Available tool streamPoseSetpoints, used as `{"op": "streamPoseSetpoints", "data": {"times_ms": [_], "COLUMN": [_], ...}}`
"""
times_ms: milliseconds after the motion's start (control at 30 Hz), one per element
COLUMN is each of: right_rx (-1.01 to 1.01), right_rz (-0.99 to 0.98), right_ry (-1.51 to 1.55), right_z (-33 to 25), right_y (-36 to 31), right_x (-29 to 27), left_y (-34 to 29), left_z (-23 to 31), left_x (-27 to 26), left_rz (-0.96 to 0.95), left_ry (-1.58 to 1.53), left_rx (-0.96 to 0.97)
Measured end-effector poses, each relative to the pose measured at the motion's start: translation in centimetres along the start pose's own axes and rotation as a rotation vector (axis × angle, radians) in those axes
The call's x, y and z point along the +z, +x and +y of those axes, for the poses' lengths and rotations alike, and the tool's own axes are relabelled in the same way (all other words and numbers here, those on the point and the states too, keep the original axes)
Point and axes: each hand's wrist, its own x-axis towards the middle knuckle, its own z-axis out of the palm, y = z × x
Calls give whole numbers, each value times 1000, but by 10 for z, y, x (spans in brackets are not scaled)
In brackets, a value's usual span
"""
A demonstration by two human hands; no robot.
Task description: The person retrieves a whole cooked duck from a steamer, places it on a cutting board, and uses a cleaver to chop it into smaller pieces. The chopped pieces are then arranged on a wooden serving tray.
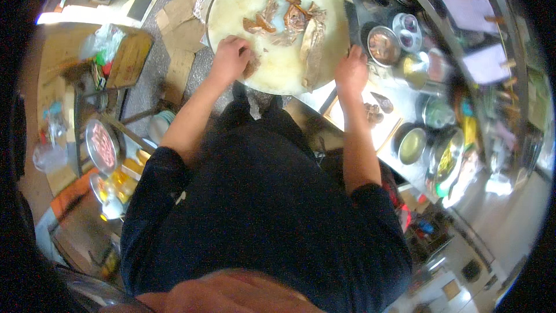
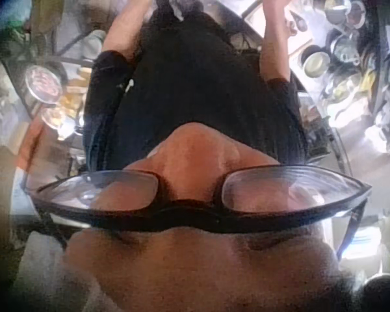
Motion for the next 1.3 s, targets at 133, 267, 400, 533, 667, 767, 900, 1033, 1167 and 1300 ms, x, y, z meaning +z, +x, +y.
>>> {"op": "streamPoseSetpoints", "data": {"times_ms": [133, 267, 400, 533, 667, 767, 900, 1033, 1167, 1300], "right_rx": [-88, -137, -10, 221, -36, -182, -158, -18, 55, -38], "right_rz": [22, 197, 102, -232, -163, 61, -91, -252, -313, -143], "right_ry": [60, 8, 437, 731, 585, 469, 321, 343, 696, 581], "right_z": [3, -24, -78, -137, -168, -180, -188, -188, -184, -189], "right_y": [-9, -24, -44, -55, -40, -18, 3, 9, 6, 9], "right_x": [27, 10, -4, 13, 40, 58, 67, 68, 67, 65], "left_y": [21, 56, 65, 47, 49, 52, 64, 91, 96, 97], "left_z": [21, 55, 62, 42, 7, -13, -27, -44, -56, -49], "left_x": [9, 53, 62, 26, -17, -33, -30, -22, -25, -27], "left_rz": [97, -144, -283, -210, -89, -151, 6, -184, -381, -260], "left_ry": [151, 350, 388, -323, -281, -57, -21, -225, -199, -165], "left_rx": [316, 490, 333, -100, 3, 121, 141, 245, 248, 228]}}
